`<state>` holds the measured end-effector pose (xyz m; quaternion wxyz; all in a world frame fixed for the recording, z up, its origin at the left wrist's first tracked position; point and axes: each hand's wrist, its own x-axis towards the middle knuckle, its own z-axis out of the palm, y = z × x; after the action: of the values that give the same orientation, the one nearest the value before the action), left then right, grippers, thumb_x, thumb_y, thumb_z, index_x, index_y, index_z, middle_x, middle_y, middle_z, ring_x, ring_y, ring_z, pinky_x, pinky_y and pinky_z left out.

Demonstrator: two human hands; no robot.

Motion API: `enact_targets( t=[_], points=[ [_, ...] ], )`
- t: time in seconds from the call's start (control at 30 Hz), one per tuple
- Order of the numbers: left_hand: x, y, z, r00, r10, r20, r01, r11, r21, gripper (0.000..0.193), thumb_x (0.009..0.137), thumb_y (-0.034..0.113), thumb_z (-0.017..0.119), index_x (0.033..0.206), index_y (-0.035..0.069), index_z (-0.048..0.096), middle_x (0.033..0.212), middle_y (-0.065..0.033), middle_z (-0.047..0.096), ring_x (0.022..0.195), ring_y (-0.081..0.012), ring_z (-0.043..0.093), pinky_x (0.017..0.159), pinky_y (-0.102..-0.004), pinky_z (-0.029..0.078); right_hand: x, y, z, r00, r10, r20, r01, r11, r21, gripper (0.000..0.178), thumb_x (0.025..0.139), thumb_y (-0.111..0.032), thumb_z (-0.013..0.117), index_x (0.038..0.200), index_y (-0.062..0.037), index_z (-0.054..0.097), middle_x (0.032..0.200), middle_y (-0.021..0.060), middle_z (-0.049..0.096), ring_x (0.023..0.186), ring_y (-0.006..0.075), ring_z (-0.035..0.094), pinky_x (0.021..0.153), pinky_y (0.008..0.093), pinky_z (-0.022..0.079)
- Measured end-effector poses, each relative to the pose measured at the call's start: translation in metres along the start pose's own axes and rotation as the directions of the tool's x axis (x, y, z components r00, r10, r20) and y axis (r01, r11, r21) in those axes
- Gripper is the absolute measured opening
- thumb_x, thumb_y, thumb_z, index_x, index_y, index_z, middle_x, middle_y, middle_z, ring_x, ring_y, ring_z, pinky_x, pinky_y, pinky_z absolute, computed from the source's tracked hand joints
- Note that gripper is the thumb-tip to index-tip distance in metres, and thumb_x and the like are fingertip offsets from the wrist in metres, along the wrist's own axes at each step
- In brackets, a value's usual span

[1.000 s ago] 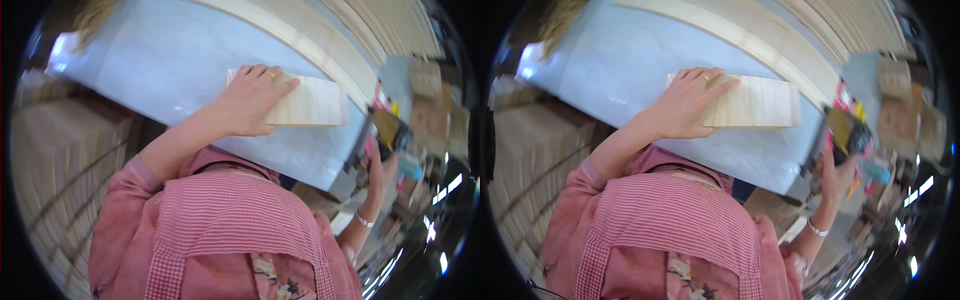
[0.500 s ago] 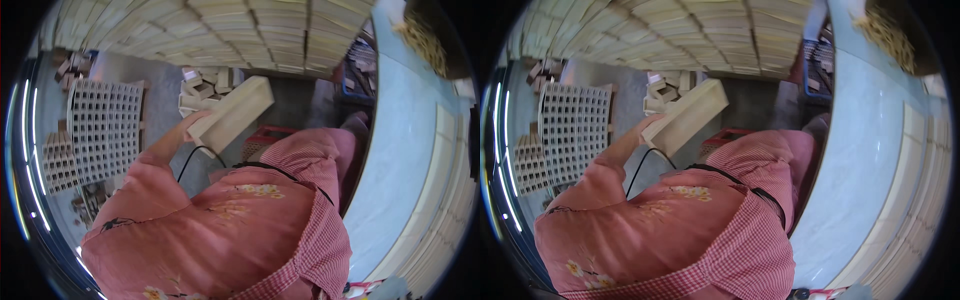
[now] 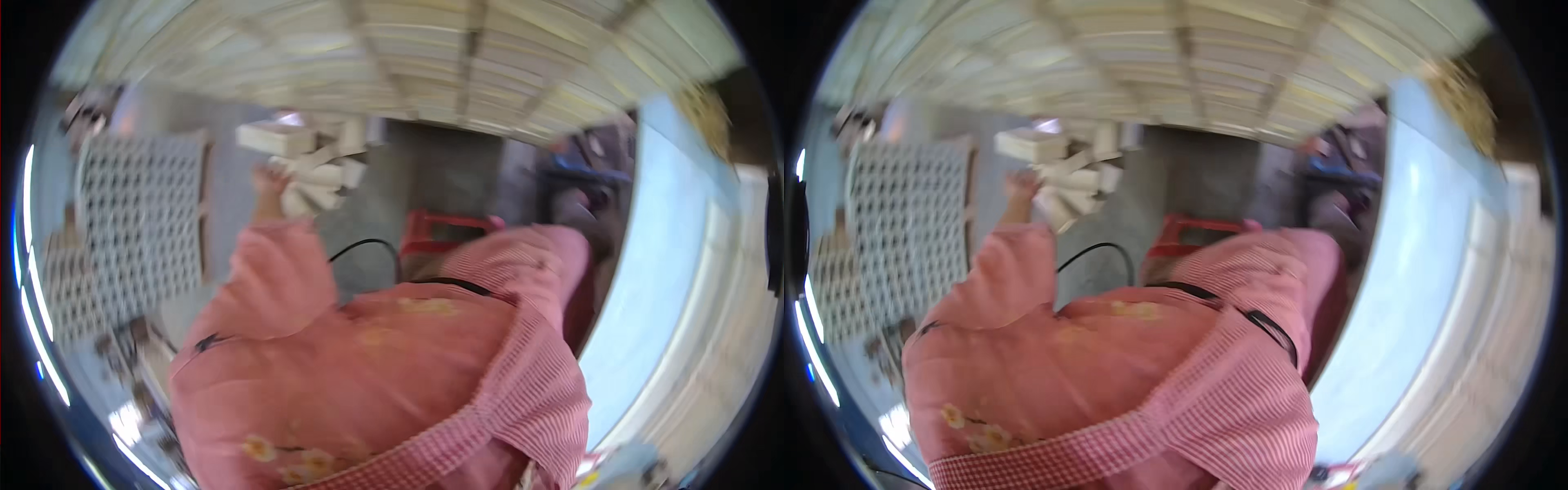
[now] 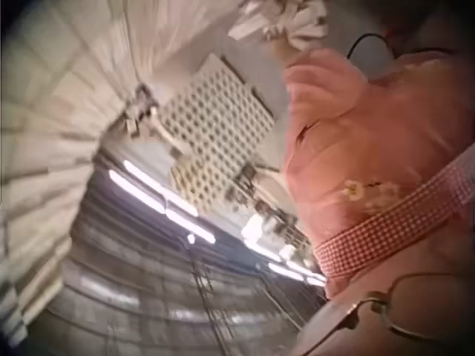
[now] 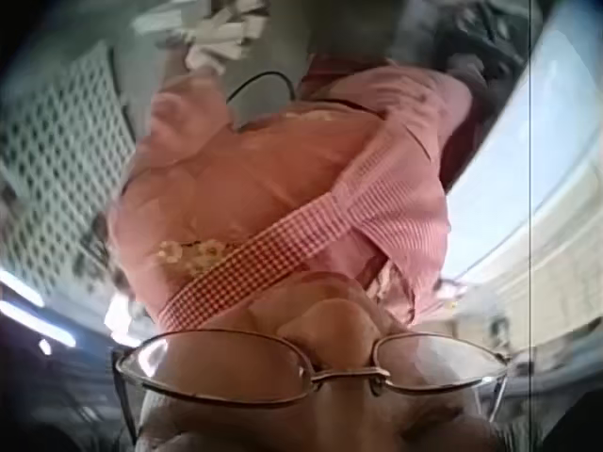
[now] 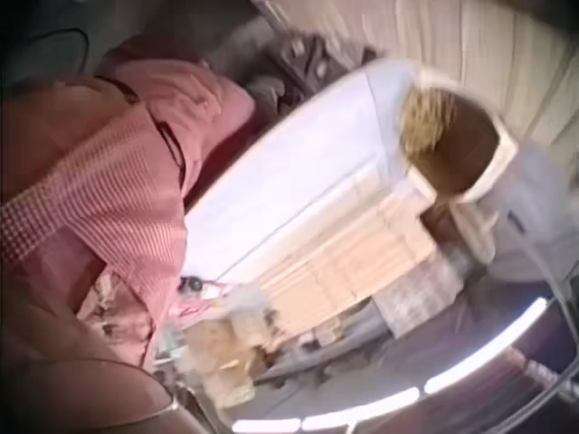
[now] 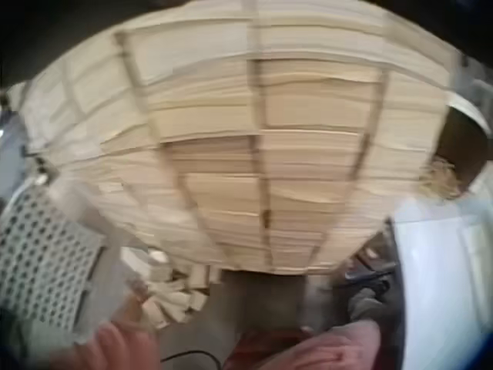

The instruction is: Assemble wooden boxes by applying glue to the edges and using a pneumatic nail gun to secure the panels.

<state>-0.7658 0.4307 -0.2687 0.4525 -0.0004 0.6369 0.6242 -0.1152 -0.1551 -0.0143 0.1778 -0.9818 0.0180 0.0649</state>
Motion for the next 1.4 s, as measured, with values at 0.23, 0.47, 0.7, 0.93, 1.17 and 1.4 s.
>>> enact_targets(
  t=[0.23, 0.47, 0.7, 0.93, 1.17, 1.4],
  points=[
    [-0.141, -0.08, 0.072, 0.165, -0.384, 0.909, -0.393, 0.819, 0.417, 0.036, 0.104, 0.037, 0.051, 0.092, 0.006, 0.063, 0.082, -0.0084, 0.066, 0.06, -0.0167, 0.054, 0.064, -0.0355, 0.049, -0.009, 0.125, -0.069, 0.801, 0.422, -0.424, -0.487, 0.872, -0.053, 0.045, 0.087, -0.017, 0.066, 0.127, 0.003, 0.063, 0.109, 0.0211, 0.071, 0.095, 0.0393, 0.068, 0.085, 0.0438, 0.056],
    [-0.133, -0.132, 0.132, 0.069, -0.75, 0.658, -0.991, -0.128, -0.042, 0.048, 0.09, 0.053, 0.074, 0.109, 0.009, 0.071, 0.054, -0.0049, 0.052, 0.048, -0.0211, 0.044, 0.044, -0.0397, 0.039, -0.002, 0.162, -0.137, 0.792, 0.526, -0.31, -0.609, 0.719, -0.334, 0.031, 0.085, -0.022, 0.067, 0.097, 0.0066, 0.07, 0.091, 0.0254, 0.072, 0.084, 0.0445, 0.069, 0.072, 0.0498, 0.056],
    [-0.361, -0.157, 0.227, -0.06, -0.655, 0.753, -0.989, 0.142, 0.044, 0.017, 0.096, 0.021, 0.064, 0.104, 0.006, 0.068, 0.082, -0.0052, 0.064, 0.075, -0.0199, 0.057, 0.075, -0.0325, 0.047, 0.129, 0.155, -0.085, 0.815, -0.199, -0.545, 0.184, 0.979, -0.082, 0.041, 0.084, -0.035, 0.075, 0.109, -0.0017, 0.071, 0.109, 0.0194, 0.071, 0.101, 0.0365, 0.066, 0.09, 0.0427, 0.052],
    [-0.563, -0.157, 0.271, -0.492, -0.468, 0.734, -0.853, 0.43, -0.297, 0.016, 0.092, 0.009, 0.066, 0.106, 0.0, 0.066, 0.108, -0.0111, 0.069, 0.095, -0.0231, 0.064, 0.088, -0.0328, 0.05, 0.165, 0.117, -0.08, 0.991, -0.064, 0.116, 0.091, 0.965, -0.246, 0.045, 0.075, -0.026, 0.083, 0.112, -0.0052, 0.067, 0.117, 0.0153, 0.063, 0.104, 0.0335, 0.061, 0.094, 0.04, 0.051],
    [-0.699, -0.249, 0.362, -0.928, -0.241, 0.282, -0.346, 0.283, -0.895, 0.073, 0.08, 0.012, 0.07, 0.148, 0.005, 0.046, 0.161, -0.0143, 0.039, 0.138, -0.0338, 0.045, 0.113, -0.0428, 0.038, 0.137, 0.094, -0.093, 0.985, -0.136, 0.11, 0.143, 0.988, -0.059, 0.033, 0.078, -0.018, 0.08, 0.105, -0.0043, 0.066, 0.115, 0.0151, 0.063, 0.102, 0.0327, 0.06, 0.088, 0.0389, 0.05],
    [-0.773, -0.332, 0.478, -0.886, -0.292, 0.361, -0.309, -0.209, -0.928, 0.057, 0.084, 0.005, 0.063, 0.139, 0.013, 0.053, 0.148, -0.0095, 0.051, 0.137, -0.0324, 0.047, 0.11, -0.047, 0.041, 0.1, 0.07, -0.11, 0.908, -0.373, -0.189, 0.37, 0.927, -0.052, 0.019, 0.088, -0.011, 0.071, 0.105, -0.0065, 0.063, 0.103, 0.0136, 0.067, 0.091, 0.0316, 0.064, 0.081, 0.0385, 0.051]
  ],
)
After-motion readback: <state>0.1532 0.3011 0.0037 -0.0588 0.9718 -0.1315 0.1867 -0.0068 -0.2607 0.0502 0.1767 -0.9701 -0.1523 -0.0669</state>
